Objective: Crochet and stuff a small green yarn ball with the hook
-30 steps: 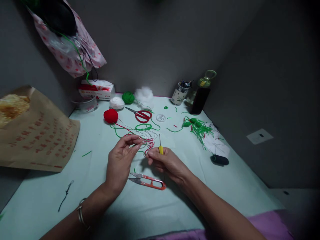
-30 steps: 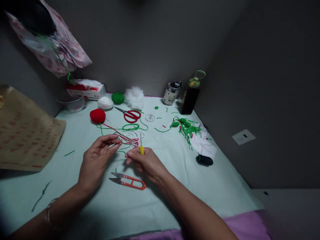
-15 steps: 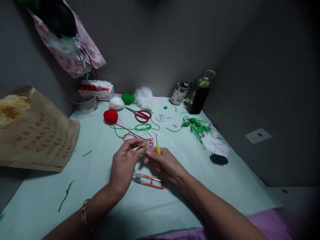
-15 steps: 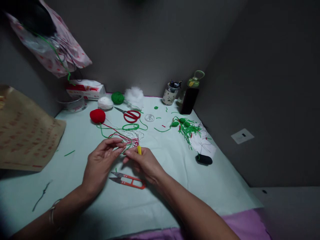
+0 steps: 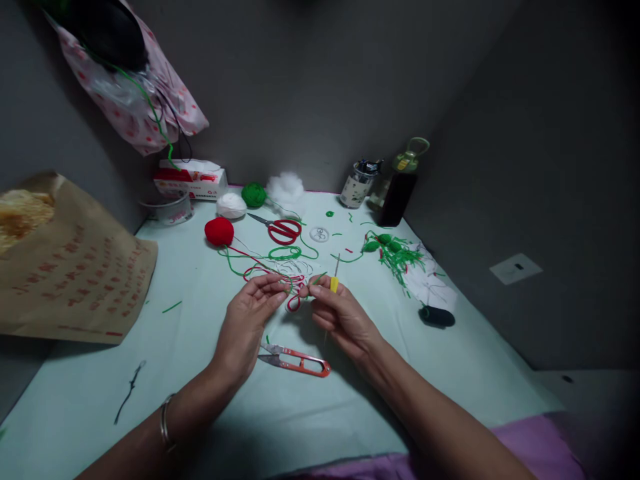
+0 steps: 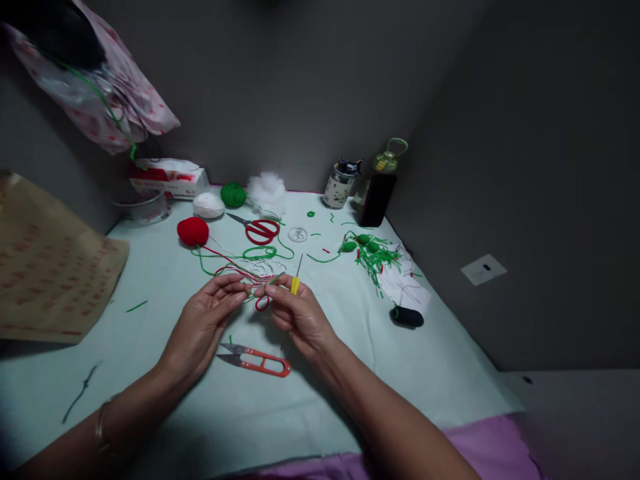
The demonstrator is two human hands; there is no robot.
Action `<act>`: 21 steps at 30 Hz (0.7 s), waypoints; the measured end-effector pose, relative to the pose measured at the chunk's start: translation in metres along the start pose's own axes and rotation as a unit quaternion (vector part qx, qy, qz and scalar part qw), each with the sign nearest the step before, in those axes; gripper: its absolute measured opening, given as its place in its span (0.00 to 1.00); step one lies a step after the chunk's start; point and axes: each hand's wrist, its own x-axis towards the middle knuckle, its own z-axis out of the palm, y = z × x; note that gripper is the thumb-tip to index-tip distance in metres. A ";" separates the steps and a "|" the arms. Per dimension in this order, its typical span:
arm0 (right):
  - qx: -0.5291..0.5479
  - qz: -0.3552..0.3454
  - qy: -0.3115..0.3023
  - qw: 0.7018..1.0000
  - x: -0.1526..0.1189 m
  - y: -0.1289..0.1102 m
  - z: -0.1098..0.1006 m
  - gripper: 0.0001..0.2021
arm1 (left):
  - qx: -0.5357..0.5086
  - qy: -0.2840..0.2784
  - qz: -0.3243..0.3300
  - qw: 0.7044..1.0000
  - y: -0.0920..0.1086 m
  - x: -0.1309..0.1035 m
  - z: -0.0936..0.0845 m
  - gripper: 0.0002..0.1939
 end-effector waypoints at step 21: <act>-0.126 0.047 -0.003 0.991 0.000 0.003 0.000 0.19 | 0.239 0.024 0.158 0.958 0.019 -0.004 -0.005 0.03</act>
